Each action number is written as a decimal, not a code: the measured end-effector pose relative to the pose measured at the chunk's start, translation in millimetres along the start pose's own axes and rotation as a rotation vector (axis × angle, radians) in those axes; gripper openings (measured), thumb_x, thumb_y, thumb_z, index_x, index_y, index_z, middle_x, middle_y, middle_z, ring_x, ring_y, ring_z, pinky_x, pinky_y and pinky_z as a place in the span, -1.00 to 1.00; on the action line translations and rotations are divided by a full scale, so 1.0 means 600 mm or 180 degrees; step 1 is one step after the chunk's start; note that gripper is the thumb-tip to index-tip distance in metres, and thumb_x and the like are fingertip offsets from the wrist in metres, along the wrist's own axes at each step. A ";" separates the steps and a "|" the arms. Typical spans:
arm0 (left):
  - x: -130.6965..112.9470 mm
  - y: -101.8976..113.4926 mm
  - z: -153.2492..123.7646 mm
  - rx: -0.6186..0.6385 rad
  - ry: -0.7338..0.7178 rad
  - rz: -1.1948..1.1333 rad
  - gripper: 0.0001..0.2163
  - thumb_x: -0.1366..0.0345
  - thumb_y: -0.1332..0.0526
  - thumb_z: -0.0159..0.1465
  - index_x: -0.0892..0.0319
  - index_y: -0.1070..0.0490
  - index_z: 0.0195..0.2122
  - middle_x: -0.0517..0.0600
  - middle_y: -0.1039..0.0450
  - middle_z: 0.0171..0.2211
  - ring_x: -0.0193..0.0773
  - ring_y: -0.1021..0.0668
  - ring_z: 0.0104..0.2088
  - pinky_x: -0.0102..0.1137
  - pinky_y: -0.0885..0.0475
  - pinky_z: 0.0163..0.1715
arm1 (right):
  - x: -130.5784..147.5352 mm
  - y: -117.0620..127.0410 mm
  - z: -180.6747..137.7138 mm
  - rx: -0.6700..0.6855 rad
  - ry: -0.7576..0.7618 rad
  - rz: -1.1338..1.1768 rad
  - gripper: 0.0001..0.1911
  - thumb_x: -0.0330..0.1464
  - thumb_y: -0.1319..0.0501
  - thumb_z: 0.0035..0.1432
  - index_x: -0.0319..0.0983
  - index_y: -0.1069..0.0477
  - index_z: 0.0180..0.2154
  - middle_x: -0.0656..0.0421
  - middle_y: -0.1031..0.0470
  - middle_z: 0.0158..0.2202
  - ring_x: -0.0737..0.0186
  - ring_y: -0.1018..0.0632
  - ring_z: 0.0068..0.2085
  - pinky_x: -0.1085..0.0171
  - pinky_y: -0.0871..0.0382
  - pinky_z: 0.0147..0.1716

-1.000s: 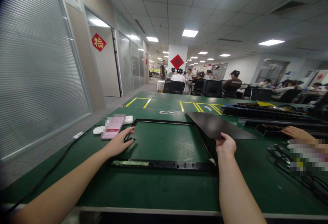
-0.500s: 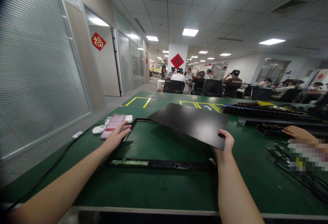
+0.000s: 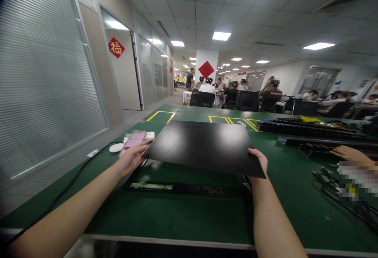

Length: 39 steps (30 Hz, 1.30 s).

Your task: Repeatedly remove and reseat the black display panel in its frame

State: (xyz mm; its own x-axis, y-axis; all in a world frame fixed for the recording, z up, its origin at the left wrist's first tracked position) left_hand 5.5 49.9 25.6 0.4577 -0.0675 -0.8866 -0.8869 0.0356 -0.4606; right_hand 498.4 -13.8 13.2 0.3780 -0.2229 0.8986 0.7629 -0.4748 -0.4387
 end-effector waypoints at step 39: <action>-0.048 0.003 -0.010 0.0002 -0.0698 0.0003 -0.54 0.46 -0.41 -0.16 0.22 -0.53 -0.14 -0.03 -0.63 -0.35 -0.22 -0.61 -0.41 -0.42 -0.49 -0.41 | -0.023 -0.035 -0.013 -0.0068 0.0050 -0.1628 -0.60 -0.21 -0.25 -0.10 -0.18 -0.35 -0.17 0.14 -0.58 -0.50 0.28 -0.44 -0.55 0.37 -0.16 -0.59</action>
State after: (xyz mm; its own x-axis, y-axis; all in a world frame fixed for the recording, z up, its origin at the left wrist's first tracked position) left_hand -9.5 45.7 50.5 0.4596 0.1511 -0.8752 -0.8873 0.0360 -0.4597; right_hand 472.7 -7.3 9.9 -0.0488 0.0299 0.9984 0.8373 -0.5437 0.0572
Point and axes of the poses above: each hand's wrist, its own z-axis towards the middle knuckle, its own y-axis out of the back of the hand, x = y × z, the point moved 7 cm from there along z, towards the middle knuckle
